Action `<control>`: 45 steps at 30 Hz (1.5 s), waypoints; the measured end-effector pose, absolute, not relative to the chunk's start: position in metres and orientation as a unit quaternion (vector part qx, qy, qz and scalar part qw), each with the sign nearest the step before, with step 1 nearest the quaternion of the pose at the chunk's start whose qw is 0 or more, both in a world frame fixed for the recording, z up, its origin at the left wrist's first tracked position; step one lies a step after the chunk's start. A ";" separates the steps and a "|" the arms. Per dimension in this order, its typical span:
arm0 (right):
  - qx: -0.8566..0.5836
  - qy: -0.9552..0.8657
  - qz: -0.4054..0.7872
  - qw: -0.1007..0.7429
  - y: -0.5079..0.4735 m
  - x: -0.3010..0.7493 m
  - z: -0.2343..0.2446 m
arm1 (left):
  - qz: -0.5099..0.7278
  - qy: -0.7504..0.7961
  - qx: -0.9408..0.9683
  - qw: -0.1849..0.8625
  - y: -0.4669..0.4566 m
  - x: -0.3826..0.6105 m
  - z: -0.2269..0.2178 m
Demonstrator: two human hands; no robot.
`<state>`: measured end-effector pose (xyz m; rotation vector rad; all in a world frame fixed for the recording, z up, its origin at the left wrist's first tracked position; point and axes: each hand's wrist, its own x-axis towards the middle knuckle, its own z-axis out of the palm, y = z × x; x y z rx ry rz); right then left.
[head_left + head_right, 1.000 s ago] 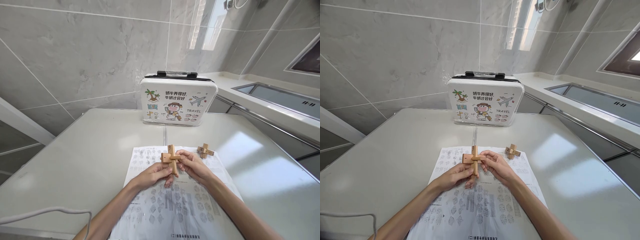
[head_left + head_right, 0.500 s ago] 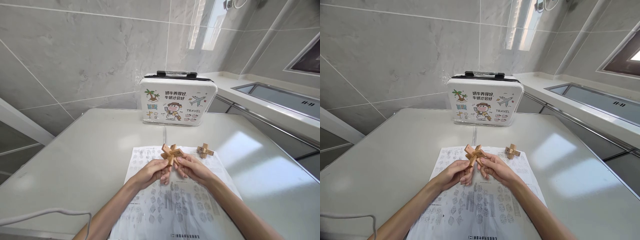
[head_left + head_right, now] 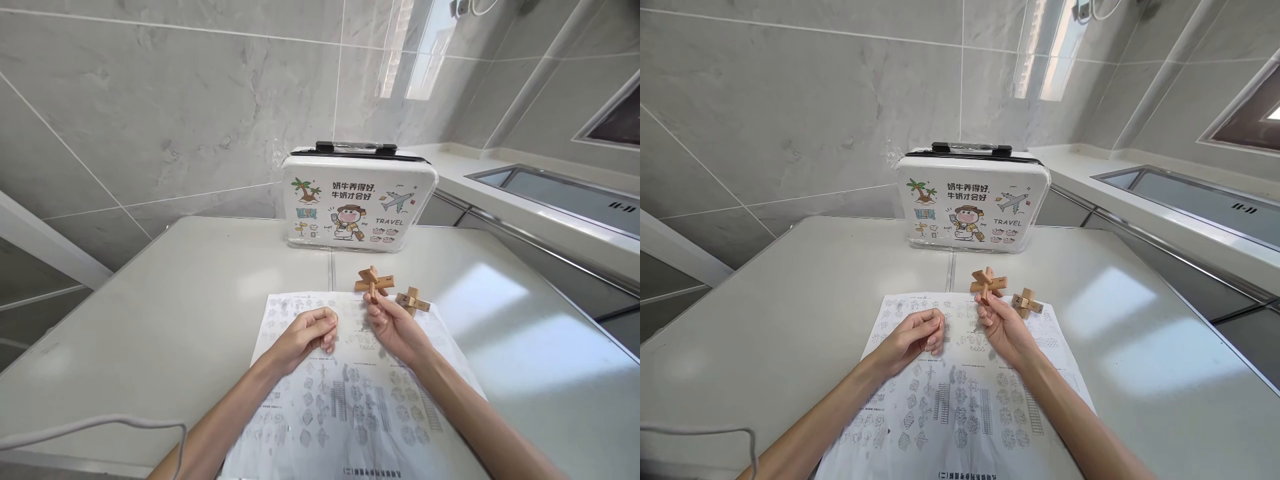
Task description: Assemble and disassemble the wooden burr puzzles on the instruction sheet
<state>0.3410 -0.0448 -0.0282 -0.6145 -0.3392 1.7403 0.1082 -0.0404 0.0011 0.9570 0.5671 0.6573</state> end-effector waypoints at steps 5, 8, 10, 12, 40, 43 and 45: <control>-0.256 -0.085 0.736 0.621 -0.043 0.343 -0.030 | 0.306 0.271 0.452 0.793 -0.040 0.109 0.003; -0.265 -0.059 0.729 0.629 -0.044 0.342 -0.030 | 0.304 0.279 0.456 0.789 -0.041 0.109 0.005; -0.272 -0.042 0.724 0.633 -0.044 0.341 -0.029 | 0.304 0.283 0.458 0.786 -0.042 0.110 0.007; -0.274 -0.030 0.720 0.637 -0.045 0.339 -0.028 | 0.304 0.285 0.460 0.784 -0.042 0.111 0.008; -0.212 0.055 0.742 0.633 -0.043 0.348 -0.026 | 0.306 0.286 0.461 0.782 -0.038 0.111 0.004; -0.217 0.033 0.743 0.632 -0.042 0.349 -0.030 | 0.308 0.286 0.460 0.782 -0.038 0.111 0.003; -0.231 0.000 0.743 0.628 -0.041 0.347 -0.033 | 0.308 0.286 0.460 0.782 -0.038 0.111 0.002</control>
